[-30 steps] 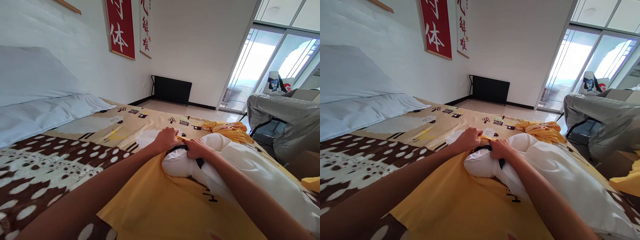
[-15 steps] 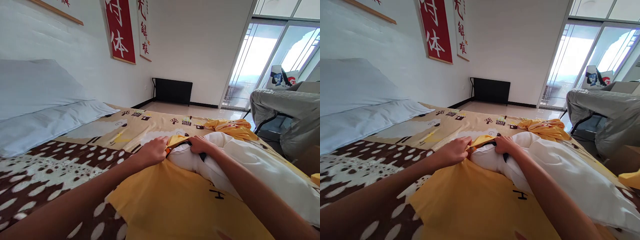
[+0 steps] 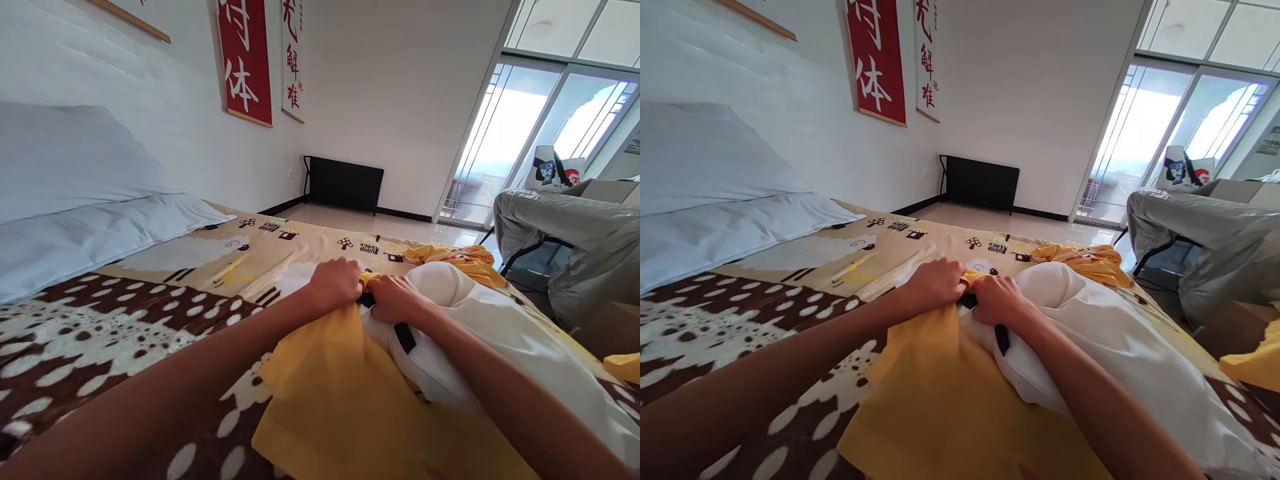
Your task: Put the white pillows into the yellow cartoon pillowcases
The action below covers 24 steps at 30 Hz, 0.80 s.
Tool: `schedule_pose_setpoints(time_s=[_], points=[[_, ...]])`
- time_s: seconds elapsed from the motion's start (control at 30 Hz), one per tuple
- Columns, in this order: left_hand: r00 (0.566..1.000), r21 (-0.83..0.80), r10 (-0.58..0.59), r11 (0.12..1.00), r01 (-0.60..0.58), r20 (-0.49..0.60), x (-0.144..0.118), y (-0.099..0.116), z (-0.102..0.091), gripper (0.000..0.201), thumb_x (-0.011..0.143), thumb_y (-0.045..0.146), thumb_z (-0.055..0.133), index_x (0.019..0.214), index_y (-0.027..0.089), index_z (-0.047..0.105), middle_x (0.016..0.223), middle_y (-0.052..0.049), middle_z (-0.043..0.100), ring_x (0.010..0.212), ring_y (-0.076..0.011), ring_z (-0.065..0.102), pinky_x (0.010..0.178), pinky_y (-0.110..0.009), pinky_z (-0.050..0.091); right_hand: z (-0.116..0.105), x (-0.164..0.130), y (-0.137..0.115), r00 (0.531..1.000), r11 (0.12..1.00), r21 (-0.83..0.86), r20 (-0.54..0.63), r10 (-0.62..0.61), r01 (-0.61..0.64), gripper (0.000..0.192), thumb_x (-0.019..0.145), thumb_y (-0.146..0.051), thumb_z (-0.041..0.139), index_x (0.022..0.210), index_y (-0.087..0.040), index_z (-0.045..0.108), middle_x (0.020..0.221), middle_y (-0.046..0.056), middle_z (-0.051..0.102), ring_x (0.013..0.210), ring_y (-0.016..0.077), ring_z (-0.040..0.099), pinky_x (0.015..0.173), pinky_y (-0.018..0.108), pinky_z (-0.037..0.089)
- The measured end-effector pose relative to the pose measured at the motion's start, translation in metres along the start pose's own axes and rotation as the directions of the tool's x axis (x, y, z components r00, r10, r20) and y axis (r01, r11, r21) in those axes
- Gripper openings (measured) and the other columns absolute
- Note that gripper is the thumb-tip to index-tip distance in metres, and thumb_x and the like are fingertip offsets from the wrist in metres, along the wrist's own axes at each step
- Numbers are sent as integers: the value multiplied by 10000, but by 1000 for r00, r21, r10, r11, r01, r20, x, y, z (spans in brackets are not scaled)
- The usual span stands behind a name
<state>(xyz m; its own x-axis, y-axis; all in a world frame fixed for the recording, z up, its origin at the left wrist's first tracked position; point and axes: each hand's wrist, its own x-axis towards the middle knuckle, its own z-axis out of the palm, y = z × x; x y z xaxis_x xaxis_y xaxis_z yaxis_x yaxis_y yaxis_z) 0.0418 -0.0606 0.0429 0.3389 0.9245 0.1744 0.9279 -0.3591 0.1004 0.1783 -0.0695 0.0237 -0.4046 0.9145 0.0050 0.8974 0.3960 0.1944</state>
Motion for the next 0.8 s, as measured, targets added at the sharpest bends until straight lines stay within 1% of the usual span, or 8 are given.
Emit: schedule_pose_setpoints(time_s=[0.13,0.2,0.27,0.33,0.43,0.57,0.7,0.8], points=[[975,-90,-44,996,25,-216,8,3,-7,288,840,321,404,836,152,637,795,-102,654,795,-238,617,655,-300,415,9,10,-8,996,996,65,-67,56,-52,307,811,-297,467,1044,-172,622,1004,142,689,933,300,660,699,326,460],[957,-175,-74,984,24,-281,14,3,-6,302,859,330,381,804,157,621,745,-81,641,732,-210,601,621,-286,398,19,13,-14,995,993,99,-68,69,-62,305,874,-290,399,1059,-168,610,1021,141,686,943,288,657,702,317,450],[963,-186,-71,982,23,-259,20,2,0,325,880,339,353,826,162,620,769,-82,650,730,-210,605,631,-288,407,26,12,-19,998,992,119,-43,45,-39,277,889,-282,395,1018,-177,617,1011,125,692,949,268,654,695,293,438],[977,-107,-56,994,34,-205,25,-2,6,356,894,353,325,886,164,627,848,-107,665,794,-242,625,679,-312,436,28,7,-23,1000,992,125,-25,-12,15,226,865,-307,461,961,-185,625,973,109,698,941,255,653,689,271,428],[995,8,-39,999,40,-97,33,-6,13,290,845,330,416,925,158,636,911,-136,672,869,-286,640,734,-351,470,28,0,-26,994,989,101,-44,-103,108,192,824,-296,520,938,-180,624,962,107,687,905,247,652,685,268,424],[999,35,-33,999,33,-9,42,-5,20,232,777,223,493,932,133,641,934,-158,676,887,-291,653,759,-366,488,28,-3,-22,978,977,84,-91,-190,198,233,815,-285,533,983,-152,623,1009,127,661,910,255,642,752,307,445],[998,10,43,999,-43,-40,33,2,22,249,845,269,425,903,151,636,950,-133,679,890,-256,647,747,-331,480,17,-1,11,934,910,213,-59,-351,355,498,754,-431,643,1152,-141,577,1176,137,615,1103,281,561,922,371,412],[989,-45,125,991,-129,-74,15,7,19,285,869,323,391,796,172,621,869,-85,681,803,-215,635,675,-291,457,8,0,48,959,925,254,-54,-280,284,419,803,-474,609,1093,-172,615,1106,101,633,1059,261,558,925,412,386]])
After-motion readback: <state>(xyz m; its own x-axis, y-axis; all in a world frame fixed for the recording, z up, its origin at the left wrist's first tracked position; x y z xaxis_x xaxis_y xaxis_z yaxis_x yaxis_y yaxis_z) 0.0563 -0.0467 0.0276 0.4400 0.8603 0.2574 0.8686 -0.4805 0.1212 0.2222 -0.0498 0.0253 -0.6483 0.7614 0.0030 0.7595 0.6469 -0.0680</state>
